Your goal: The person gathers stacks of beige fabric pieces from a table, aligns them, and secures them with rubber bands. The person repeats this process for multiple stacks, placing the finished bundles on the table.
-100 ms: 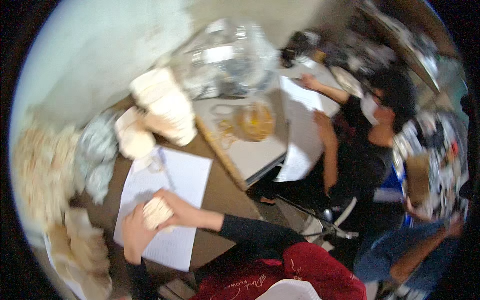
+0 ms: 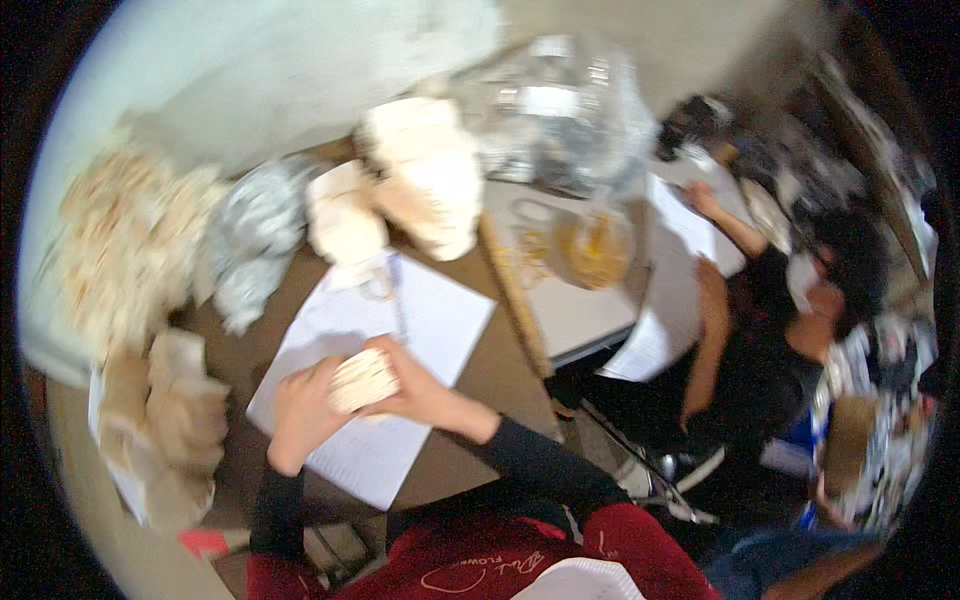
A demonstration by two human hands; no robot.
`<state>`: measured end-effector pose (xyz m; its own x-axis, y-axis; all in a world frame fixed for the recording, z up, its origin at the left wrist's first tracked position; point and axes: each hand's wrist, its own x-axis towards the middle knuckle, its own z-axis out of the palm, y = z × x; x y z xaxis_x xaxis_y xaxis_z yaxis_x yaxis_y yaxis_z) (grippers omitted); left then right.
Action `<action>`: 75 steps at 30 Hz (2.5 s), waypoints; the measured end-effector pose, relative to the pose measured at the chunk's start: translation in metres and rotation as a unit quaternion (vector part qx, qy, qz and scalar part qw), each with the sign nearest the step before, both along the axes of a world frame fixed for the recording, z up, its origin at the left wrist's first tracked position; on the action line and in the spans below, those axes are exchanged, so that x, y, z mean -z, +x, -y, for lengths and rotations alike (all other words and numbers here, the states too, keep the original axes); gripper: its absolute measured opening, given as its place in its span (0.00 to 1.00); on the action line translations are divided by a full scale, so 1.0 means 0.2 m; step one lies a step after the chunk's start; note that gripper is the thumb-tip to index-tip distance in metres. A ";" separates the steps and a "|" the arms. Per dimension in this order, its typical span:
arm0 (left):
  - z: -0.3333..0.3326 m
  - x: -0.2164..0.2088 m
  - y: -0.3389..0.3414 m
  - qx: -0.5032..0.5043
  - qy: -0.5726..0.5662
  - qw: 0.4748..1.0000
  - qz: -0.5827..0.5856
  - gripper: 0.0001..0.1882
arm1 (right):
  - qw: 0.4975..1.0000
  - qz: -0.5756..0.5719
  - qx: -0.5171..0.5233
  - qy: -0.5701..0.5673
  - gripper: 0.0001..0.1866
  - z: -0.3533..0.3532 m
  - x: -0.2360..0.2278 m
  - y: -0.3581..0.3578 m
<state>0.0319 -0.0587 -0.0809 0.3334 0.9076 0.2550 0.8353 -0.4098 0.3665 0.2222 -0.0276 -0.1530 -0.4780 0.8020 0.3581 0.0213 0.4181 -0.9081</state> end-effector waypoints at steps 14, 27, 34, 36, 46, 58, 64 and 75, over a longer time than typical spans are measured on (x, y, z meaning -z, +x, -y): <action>-0.01 0.07 -0.12 -0.130 -0.292 0.567 0.759 0.25 | 0.865 0.308 0.334 0.213 0.07 -0.17 -0.13 0.30; 0.09 0.07 0.12 -0.062 -0.279 0.614 0.736 0.36 | 0.934 -0.144 0.120 -0.304 0.35 0.05 -0.14 -0.07; 0.03 0.08 -0.06 -0.140 -0.097 0.787 0.593 0.37 | 0.903 -0.136 0.091 -0.398 0.25 -0.06 -0.19 0.06; 0.01 0.02 -0.16 -0.151 -0.026 0.783 0.603 0.26 | 0.955 0.022 0.075 -0.287 0.25 -0.06 -0.12 0.10; 0.32 -0.14 -0.42 -0.206 0.312 0.822 0.429 0.17 | 0.954 0.180 0.218 0.098 0.28 0.06 -0.39 0.05; 1.01 0.22 -0.98 -0.351 0.187 0.523 0.754 0.26 | 0.976 0.060 -0.148 0.148 0.23 0.46 -0.63 -0.48; 0.93 0.13 -0.63 -0.309 0.029 0.712 0.630 0.19 | 0.932 0.147 -0.158 0.291 0.48 0.50 -0.59 -0.89; 0.83 0.05 -0.57 -0.315 0.170 0.909 0.215 0.26 | 0.889 0.196 -0.194 0.366 0.48 0.29 -0.46 -0.77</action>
